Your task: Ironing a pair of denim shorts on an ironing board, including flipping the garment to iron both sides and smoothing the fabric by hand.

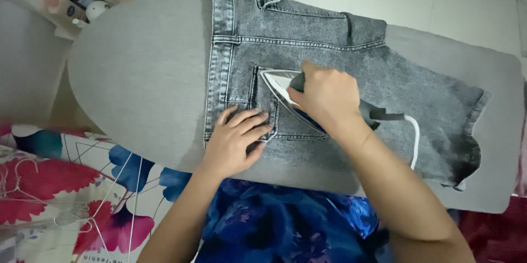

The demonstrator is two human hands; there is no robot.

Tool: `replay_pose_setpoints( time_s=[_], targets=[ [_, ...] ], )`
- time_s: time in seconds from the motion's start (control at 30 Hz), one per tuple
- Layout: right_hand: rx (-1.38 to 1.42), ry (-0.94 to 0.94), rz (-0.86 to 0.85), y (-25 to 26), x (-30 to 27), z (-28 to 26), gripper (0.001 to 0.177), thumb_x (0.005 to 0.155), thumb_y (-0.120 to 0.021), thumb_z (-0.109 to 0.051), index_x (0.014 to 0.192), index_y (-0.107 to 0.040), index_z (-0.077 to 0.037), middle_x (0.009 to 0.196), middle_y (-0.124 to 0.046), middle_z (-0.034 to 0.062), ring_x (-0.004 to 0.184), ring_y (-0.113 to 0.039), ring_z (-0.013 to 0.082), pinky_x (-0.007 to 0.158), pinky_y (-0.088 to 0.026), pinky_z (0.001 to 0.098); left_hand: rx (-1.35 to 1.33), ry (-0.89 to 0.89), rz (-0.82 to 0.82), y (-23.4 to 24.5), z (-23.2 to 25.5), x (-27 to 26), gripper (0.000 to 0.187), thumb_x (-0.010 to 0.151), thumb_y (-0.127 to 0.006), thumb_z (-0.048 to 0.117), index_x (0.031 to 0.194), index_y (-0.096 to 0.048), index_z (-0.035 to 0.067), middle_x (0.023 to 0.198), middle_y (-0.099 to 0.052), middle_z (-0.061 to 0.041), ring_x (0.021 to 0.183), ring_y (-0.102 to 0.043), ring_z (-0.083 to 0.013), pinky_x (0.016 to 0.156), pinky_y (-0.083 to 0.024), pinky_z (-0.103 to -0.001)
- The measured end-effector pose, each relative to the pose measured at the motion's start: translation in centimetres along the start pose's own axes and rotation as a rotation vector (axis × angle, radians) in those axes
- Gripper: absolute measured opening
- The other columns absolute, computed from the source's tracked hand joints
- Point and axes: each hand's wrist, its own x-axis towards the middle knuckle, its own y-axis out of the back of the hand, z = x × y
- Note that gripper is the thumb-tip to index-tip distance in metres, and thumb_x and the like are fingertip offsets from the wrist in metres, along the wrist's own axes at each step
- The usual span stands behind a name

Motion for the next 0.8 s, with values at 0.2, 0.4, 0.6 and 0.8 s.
replay_pose_setpoints(
  time_s=[0.2, 0.4, 0.6, 0.8],
  targets=[
    [0.023, -0.056, -0.015, 0.3, 0.9, -0.8, 0.063, 0.081, -0.073, -0.053, 0.120, -0.072, -0.004, 0.082, -0.074, 0.0209, 0.075, -0.073, 0.0456, 0.057, -0.058, 0.0575, -0.027, 0.021, -0.010, 0.2, 0.0, 0.3, 0.028, 0.088, -0.067, 0.028, 0.113, -0.074, 0.019, 0.128, -0.069, -0.004, 0.128, -0.055, -0.0235, 0.111, -0.032, -0.053],
    [-0.042, -0.090, -0.105, 1.2, -1.2, 1.8, 0.065, 0.081, -0.070, -0.059, 0.117, -0.074, -0.005, 0.084, -0.075, 0.0216, 0.077, -0.074, 0.0445, 0.060, -0.058, 0.0546, -0.044, 0.016, -0.028, 1.0, 0.4, 0.3, 0.028, 0.090, -0.068, 0.028, 0.114, -0.074, 0.017, 0.130, -0.068, -0.005, 0.129, -0.055, -0.0244, 0.112, -0.032, -0.053],
    [-0.045, -0.173, -0.209, 2.2, -5.0, 4.6, 0.061, 0.083, -0.070, -0.053, 0.125, -0.070, -0.009, 0.096, -0.076, 0.0213, 0.085, -0.074, 0.0440, 0.064, -0.060, 0.0530, -0.148, 0.095, -0.048, 1.7, 0.9, 0.3, 0.028, 0.093, -0.065, 0.024, 0.118, -0.073, 0.015, 0.127, -0.070, -0.009, 0.127, -0.057, -0.0284, 0.113, -0.032, -0.055],
    [-0.074, -0.324, -0.460, 6.7, -10.9, 6.5, 0.065, 0.081, -0.067, -0.056, 0.130, -0.065, -0.014, 0.112, -0.076, 0.0167, 0.101, -0.073, 0.0412, 0.080, -0.060, 0.0511, -0.068, 0.088, -0.045, 2.1, 2.1, 2.5, 0.026, 0.095, -0.064, 0.022, 0.118, -0.073, 0.014, 0.123, -0.070, -0.008, 0.122, -0.061, -0.0273, 0.108, -0.040, -0.052]
  ],
)
